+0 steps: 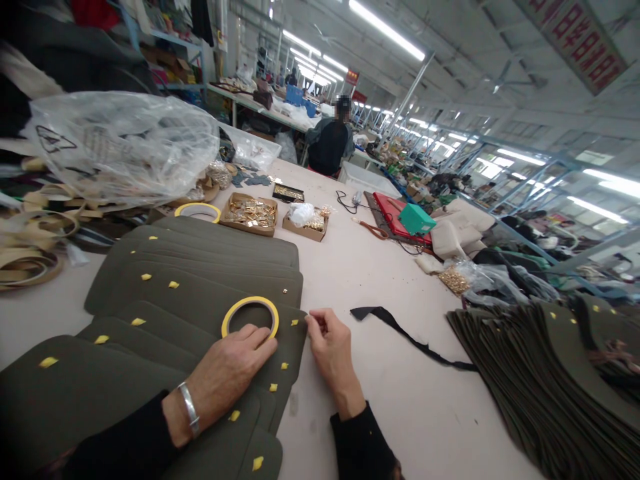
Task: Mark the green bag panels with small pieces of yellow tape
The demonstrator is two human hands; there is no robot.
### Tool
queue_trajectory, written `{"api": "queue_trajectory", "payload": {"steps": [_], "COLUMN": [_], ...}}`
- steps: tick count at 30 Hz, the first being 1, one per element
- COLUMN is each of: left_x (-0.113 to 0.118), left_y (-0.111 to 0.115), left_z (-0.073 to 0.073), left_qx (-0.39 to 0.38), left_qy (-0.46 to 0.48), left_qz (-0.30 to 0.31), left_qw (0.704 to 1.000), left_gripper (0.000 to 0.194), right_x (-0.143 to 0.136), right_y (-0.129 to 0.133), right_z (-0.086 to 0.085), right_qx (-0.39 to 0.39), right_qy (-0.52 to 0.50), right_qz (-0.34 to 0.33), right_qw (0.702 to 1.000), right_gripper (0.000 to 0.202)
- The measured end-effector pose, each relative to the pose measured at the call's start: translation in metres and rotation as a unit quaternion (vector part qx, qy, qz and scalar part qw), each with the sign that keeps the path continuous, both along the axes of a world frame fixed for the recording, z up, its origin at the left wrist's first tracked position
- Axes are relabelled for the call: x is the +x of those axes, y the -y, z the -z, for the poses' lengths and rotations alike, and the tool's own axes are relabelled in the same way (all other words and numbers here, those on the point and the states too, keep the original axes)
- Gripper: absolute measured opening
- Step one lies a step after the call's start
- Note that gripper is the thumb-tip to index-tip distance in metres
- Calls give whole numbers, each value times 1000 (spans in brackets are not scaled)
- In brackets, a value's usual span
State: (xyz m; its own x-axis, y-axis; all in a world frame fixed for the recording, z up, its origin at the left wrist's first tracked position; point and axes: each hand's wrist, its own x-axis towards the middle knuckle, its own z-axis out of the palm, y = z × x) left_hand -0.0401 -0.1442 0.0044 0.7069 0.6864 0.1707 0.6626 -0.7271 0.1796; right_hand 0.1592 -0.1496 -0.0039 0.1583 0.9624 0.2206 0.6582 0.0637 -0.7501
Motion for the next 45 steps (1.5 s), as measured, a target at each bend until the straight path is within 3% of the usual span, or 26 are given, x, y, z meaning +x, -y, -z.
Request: {"api": "queue_trajectory", "payload": {"steps": [3,5,7,12,15,18,23,25,30,36,45], "left_x": [-1,-1,-1,-2,-6,-12,-29,-36,-43,-36,-33], "left_y": [1,1,1,-2,-5,-8,-20,-26,-32,-23,-19], "left_z": [2,3,3,4,3,-2,-14,-16,-14,-12,-10], "left_qx": [-1,-4,-6,-4,11,33,63,75,74,63,99], "left_qy": [3,5,9,15,11,13,50,76,188,237,231], "left_qz": [0,0,0,1,-6,-10,-25,-38,-13,0,-13], "left_qw": [1000,1000,1000,1000,1000,999,996,994,979,970,968], "left_gripper": [11,11,12,13,13,14,17,19,23,40,31], "right_x": [3,1,-4,-12,-11,-9,-5,-6,-21,-47,-54], "right_y": [2,0,-5,-19,-22,-17,1,3,-2,-3,0], "right_z": [-2,-3,-3,-1,-3,-9,-23,-28,-36,-44,-40], "right_qx": [107,109,76,-67,-112,-142,-199,-173,13,144,194], "right_qy": [167,242,278,182,120,74,52,37,-12,30,99], "right_qz": [-128,-179,-174,-73,-37,-68,-186,-190,-74,-199,-216], "right_qw": [972,947,942,978,986,985,961,966,997,969,952], "right_gripper": [17,19,19,16,16,16,16,16,15,20,17]}}
